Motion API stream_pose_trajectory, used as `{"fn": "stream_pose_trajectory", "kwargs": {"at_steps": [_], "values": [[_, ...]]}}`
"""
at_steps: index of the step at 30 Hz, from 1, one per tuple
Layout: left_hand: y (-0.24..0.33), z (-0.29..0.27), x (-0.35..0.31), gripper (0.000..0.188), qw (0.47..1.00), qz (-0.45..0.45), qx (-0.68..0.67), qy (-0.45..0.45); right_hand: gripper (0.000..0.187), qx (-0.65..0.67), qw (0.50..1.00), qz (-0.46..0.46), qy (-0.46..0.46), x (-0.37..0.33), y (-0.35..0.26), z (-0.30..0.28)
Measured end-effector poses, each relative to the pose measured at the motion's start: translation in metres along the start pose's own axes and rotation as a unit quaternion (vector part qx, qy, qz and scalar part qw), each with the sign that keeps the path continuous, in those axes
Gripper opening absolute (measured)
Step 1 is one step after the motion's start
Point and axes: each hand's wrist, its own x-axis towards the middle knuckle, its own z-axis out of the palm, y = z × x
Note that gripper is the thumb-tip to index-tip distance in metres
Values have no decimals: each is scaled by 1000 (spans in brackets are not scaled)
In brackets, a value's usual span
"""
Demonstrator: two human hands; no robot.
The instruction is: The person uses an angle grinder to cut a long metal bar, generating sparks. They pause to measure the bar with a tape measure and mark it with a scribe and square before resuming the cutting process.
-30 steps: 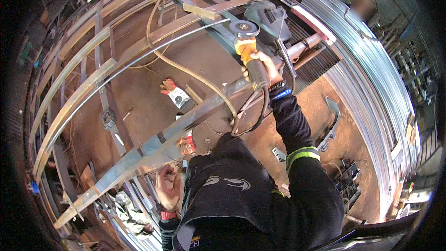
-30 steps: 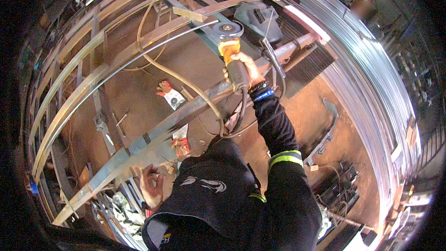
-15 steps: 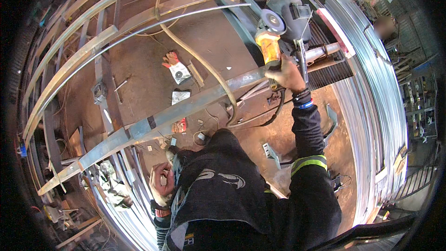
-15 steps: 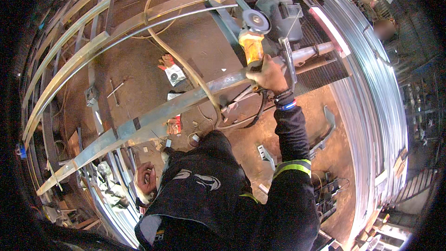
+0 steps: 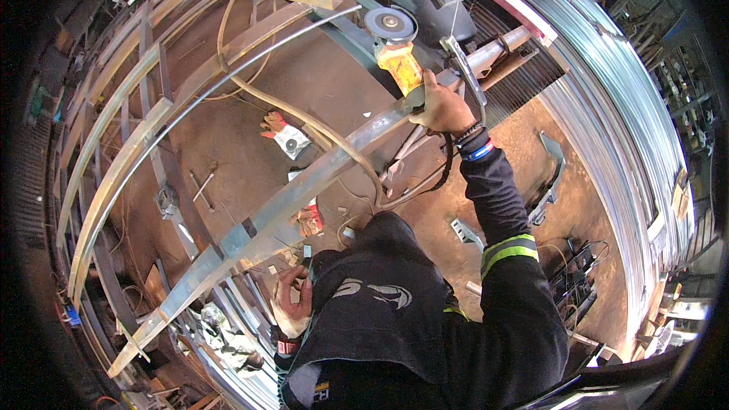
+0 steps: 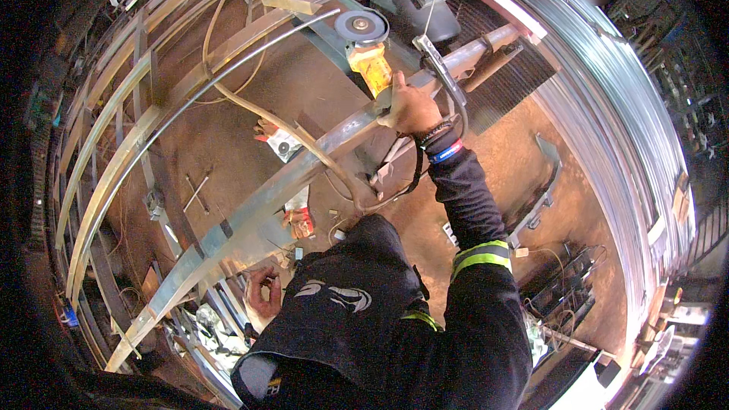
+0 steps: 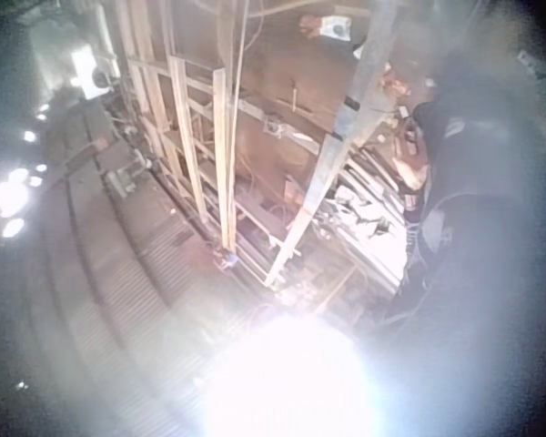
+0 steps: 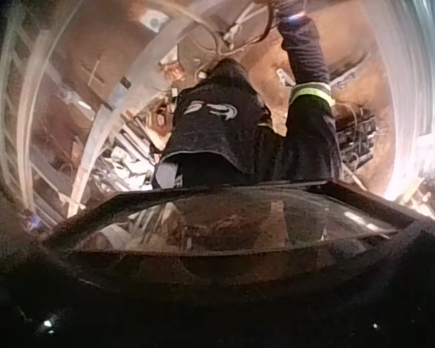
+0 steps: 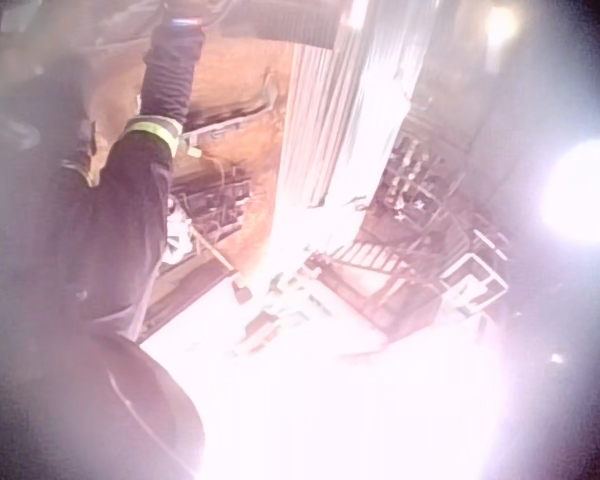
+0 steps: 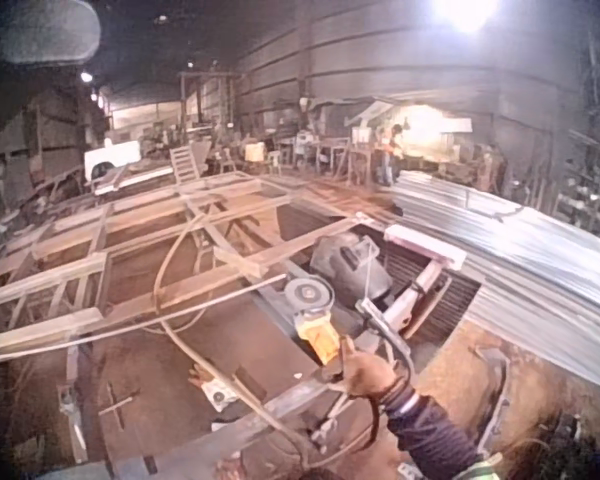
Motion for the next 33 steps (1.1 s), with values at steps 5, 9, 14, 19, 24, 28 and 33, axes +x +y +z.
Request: {"fn": "stream_pose_trajectory", "kwargs": {"at_steps": [5,9,14,19,24,28,33], "values": [[-2,-4,0,28,1000,14,8,-6,102,6,1000,11,0,-4,-9,-5],[7,-5,5,30,999,31,5,-9,96,17,999,-21,33,-5,-2,0],[13,-10,3,31,999,37,22,-4,96,41,997,-43,55,-4,0,1],[9,-18,-5,32,1000,11,15,-4,92,8,999,-28,45,-6,-3,-5],[36,-50,3,37,997,33,41,62,60,-184,967,-119,130,-48,-48,-40],[64,-96,11,39,977,154,53,136,45,135,947,-162,242,-90,-127,-72],[97,-114,11,42,917,284,-128,249,42,332,846,-319,268,-106,-148,-74]]}}
